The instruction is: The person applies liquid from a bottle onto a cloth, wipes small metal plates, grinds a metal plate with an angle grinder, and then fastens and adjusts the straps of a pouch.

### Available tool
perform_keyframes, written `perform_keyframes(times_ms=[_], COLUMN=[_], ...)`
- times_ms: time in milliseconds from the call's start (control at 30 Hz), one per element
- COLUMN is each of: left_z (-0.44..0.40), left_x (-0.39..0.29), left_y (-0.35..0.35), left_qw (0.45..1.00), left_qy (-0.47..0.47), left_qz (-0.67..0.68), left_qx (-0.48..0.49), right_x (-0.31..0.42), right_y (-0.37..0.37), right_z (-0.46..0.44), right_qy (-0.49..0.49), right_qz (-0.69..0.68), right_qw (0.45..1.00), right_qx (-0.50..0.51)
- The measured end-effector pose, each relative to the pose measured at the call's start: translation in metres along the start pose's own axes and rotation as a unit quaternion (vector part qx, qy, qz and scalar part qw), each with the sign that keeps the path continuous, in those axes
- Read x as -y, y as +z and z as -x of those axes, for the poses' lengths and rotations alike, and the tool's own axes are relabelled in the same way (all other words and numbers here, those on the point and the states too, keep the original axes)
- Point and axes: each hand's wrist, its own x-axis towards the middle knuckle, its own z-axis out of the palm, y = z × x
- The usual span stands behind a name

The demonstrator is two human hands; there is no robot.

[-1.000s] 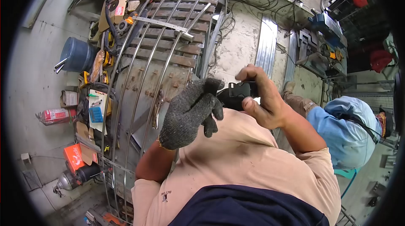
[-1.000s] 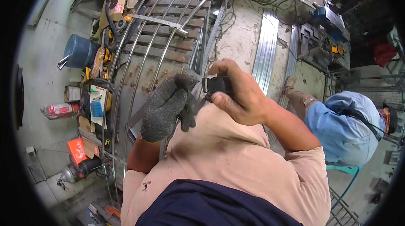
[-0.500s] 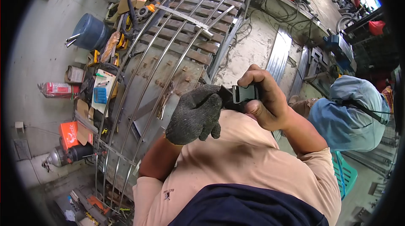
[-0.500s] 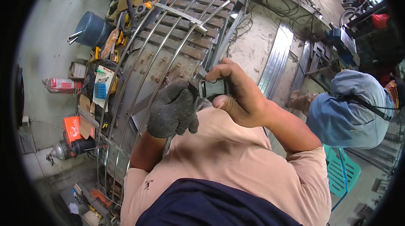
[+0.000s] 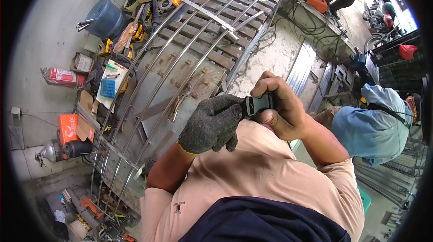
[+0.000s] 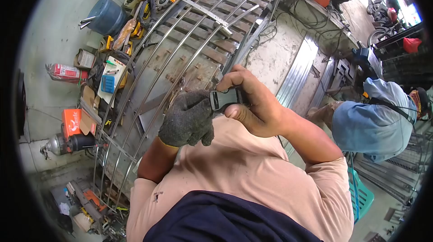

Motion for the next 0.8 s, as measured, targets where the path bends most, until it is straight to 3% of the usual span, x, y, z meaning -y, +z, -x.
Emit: perform_keyframes(times_ms=[267,533,633,733,800], left_z=[0.009,0.006,0.007,0.002,0.0], left_x=[-0.019,-0.017,-0.018,-0.001,0.002], left_y=[0.003,0.008,0.016,0.018,0.021], left_qw=[0.996,0.998,0.999,0.991,0.987], left_qy=[0.023,0.045,0.04,0.104,0.125], left_qz=[-0.081,-0.045,-0.011,0.078,0.105], left_qx=[-0.011,-0.012,-0.015,0.01,0.004], right_x=[-0.001,-0.006,0.001,0.0,0.004], right_y=[0.001,0.006,0.007,0.018,0.013], right_z=[0.003,0.009,0.012,0.015,0.016], right_qy=[0.032,0.051,0.084,0.168,0.251], right_qz=[-0.016,-0.045,-0.01,-0.099,-0.188], right_qw=[0.999,0.998,0.996,0.978,0.947], right_qx=[0.035,0.01,0.001,-0.078,-0.063])
